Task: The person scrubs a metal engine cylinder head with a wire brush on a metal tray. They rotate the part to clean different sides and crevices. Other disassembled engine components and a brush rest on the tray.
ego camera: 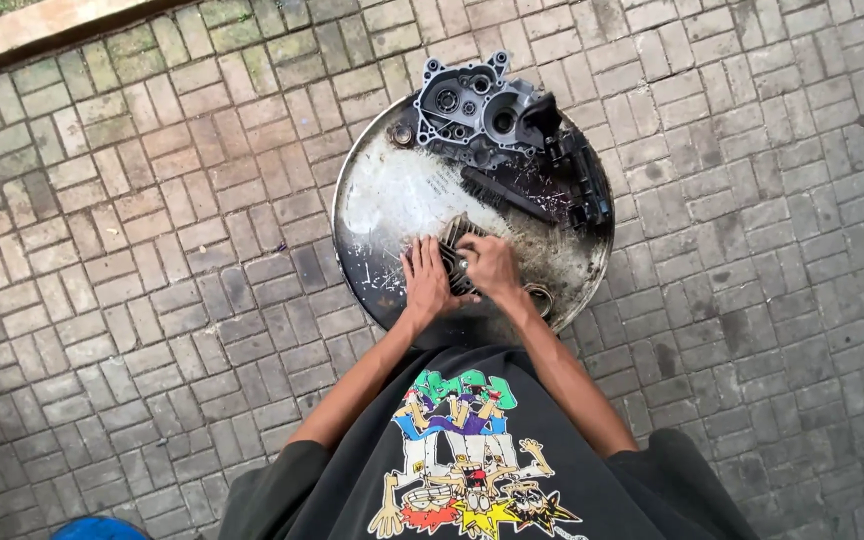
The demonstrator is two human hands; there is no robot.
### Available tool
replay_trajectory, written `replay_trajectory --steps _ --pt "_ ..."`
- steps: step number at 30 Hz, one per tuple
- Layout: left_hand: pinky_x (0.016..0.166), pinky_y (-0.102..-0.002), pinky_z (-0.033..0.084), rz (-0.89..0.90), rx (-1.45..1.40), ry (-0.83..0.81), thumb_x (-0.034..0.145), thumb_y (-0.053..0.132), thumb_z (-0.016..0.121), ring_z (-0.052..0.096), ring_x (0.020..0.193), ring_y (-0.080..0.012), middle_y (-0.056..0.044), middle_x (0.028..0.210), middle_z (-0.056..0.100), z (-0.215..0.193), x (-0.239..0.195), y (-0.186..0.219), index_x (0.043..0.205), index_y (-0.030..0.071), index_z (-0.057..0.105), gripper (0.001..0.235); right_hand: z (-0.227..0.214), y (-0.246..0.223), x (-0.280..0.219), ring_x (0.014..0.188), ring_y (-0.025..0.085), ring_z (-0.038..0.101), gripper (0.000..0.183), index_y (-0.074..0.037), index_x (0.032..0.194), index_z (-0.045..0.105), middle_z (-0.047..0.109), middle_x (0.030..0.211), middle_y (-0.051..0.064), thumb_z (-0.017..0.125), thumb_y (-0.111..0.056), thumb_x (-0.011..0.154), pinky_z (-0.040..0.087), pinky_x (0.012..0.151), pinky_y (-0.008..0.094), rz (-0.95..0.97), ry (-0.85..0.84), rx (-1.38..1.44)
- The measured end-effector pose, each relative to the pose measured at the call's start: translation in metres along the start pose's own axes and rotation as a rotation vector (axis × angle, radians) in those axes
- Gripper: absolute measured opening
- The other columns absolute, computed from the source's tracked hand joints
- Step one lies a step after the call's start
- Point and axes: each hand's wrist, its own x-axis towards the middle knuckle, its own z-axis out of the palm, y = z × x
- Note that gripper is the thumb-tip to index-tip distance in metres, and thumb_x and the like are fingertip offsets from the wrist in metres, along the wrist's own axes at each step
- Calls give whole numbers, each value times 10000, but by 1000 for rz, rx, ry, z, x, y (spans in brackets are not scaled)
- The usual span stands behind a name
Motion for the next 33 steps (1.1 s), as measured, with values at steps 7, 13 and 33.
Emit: replay_trajectory --steps 7,13,33 --pt "1256 -686 92 -5 1 2 501 629 935 79 1573 -428 -220 1659 185 0 -2 -1 1605 -3 109 1517 0 30 -9 788 264 741 129 -207 918 753 771 816 49 653 -191 998 593 787 364 -125 -50 23" --pt "1254 -690 88 -2 -17 -1 490 652 926 75 1574 -427 -214 1657 201 -4 -4 1 1608 2 120 1524 -20 5 -7 784 361 730 47 -182 932 752 760 774 97 713 -156 938 593 746 460 -68 -15 135" --pt "1251 -692 95 -3 -20 -3 504 654 930 51 1580 -418 -200 1663 190 9 2 -8 1605 19 117 1509 -12 8 4 818 401 729 109 -191 885 746 774 815 127 681 -123 939 587 797 478 -132 -198 156"
